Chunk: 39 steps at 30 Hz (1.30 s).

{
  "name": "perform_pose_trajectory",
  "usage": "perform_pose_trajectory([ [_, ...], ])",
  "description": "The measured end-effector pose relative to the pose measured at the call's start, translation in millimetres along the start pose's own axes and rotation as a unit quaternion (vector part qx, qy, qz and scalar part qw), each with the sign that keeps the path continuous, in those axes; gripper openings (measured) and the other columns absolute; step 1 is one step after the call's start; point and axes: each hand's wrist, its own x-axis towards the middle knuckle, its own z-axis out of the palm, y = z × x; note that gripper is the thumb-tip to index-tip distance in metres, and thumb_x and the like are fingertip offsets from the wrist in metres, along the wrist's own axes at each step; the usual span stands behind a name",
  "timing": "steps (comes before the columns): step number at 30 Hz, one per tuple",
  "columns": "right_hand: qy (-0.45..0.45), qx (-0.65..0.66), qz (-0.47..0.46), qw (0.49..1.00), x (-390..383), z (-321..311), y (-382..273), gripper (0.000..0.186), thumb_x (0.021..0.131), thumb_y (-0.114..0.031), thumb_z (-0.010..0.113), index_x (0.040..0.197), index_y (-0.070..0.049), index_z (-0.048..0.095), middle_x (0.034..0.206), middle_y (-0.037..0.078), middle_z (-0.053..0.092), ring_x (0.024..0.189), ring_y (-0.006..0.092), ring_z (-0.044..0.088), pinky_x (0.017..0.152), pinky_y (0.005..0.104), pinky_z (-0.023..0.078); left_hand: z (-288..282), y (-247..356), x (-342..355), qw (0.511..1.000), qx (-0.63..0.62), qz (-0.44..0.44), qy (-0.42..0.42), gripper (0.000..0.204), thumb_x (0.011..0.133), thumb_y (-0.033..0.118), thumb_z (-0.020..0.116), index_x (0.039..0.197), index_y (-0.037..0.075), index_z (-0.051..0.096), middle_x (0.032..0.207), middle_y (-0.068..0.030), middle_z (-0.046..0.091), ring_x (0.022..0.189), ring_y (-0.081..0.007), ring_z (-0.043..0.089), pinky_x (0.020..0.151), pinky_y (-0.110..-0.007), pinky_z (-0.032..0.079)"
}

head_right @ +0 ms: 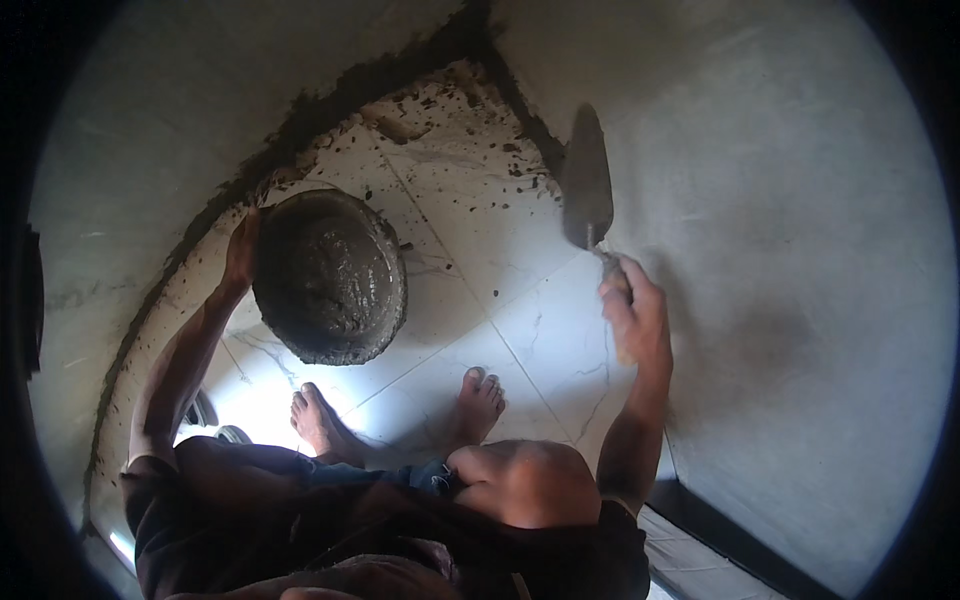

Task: The person scoops cement from a bucket using a trowel and applies it along the floor edge, smoothing the cement with the trowel.

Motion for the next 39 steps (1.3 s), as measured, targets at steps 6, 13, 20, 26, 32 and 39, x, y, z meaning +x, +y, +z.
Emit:
perform_pose_trajectory([
  [6,-0.13,-0.363,-0.32,0.865,-28,72,-92,0.04,0.085,-0.021,0.068,0.121,-0.007,0.061,0.098,0.012,0.062,0.079,0.032,0.064,0.068,0.0401,0.052,-30,-69,19,0.915,0.252,0.314,0.032,0.052,0.105,0.035,0.031,0.131,-0.007,0.049,0.12,-0.0291,0.058,0.112,-0.0403,0.056,0.097,-0.042,0.042],
  [13,-0.15,-0.613,-0.413,0.657,10,181,-131,0.028,0.083,-0.015,0.062,0.11,-0.007,0.064,0.093,0.015,0.065,0.075,0.03,0.068,0.064,0.039,0.055,-3,-2,4,0.995,0.088,0.054,0.017,0.066,0.103,0.049,0.03,0.129,-0.008,0.051,0.125,-0.0275,0.057,0.121,-0.0369,0.052,0.105,-0.039,0.036],
  [20,-0.375,-0.494,-0.427,0.659,36,179,-134,0.024,0.079,-0.018,0.061,0.096,-0.004,0.068,0.077,0.018,0.067,0.072,0.0374,0.068,0.066,0.0438,0.055,-7,-14,2,0.993,0.09,0.071,0.039,0.071,0.101,0.055,0.027,0.122,-0.006,0.056,0.118,-0.0288,0.061,0.115,-0.0415,0.055,0.101,-0.044,0.038],
  [26,-0.485,-0.368,-0.196,0.769,52,127,-131,0.048,0.079,-0.033,0.068,0.117,-0.003,0.066,0.08,0.026,0.067,0.073,0.0376,0.068,0.075,0.0392,0.052,-3,-14,3,0.994,0.097,0.004,0.044,0.075,0.099,0.061,0.027,0.115,-0.006,0.058,0.111,-0.0285,0.062,0.108,-0.0372,0.058,0.095,-0.043,0.041],
  [32,-0.444,-0.292,-0.167,0.831,30,117,-92,0.047,0.082,-0.028,0.068,0.118,0.002,0.064,0.092,0.027,0.067,0.084,0.039,0.067,0.079,0.0387,0.051,2,-23,6,0.987,0.111,0.102,0.048,0.072,0.101,0.057,0.025,0.112,-0.006,0.058,0.107,-0.0272,0.063,0.106,-0.0387,0.058,0.094,-0.044,0.041],
  [39,-0.354,-0.286,-0.223,0.862,8,113,-65,0.042,0.086,-0.03,0.063,0.12,-0.006,0.063,0.1,0.02,0.067,0.094,0.0391,0.063,0.083,0.045,0.05,-5,-10,4,0.996,0.049,0.066,0.032,0.067,0.103,0.052,0.027,0.116,-0.005,0.06,0.107,-0.0188,0.065,0.103,-0.0271,0.059,0.094,-0.036,0.043],
])
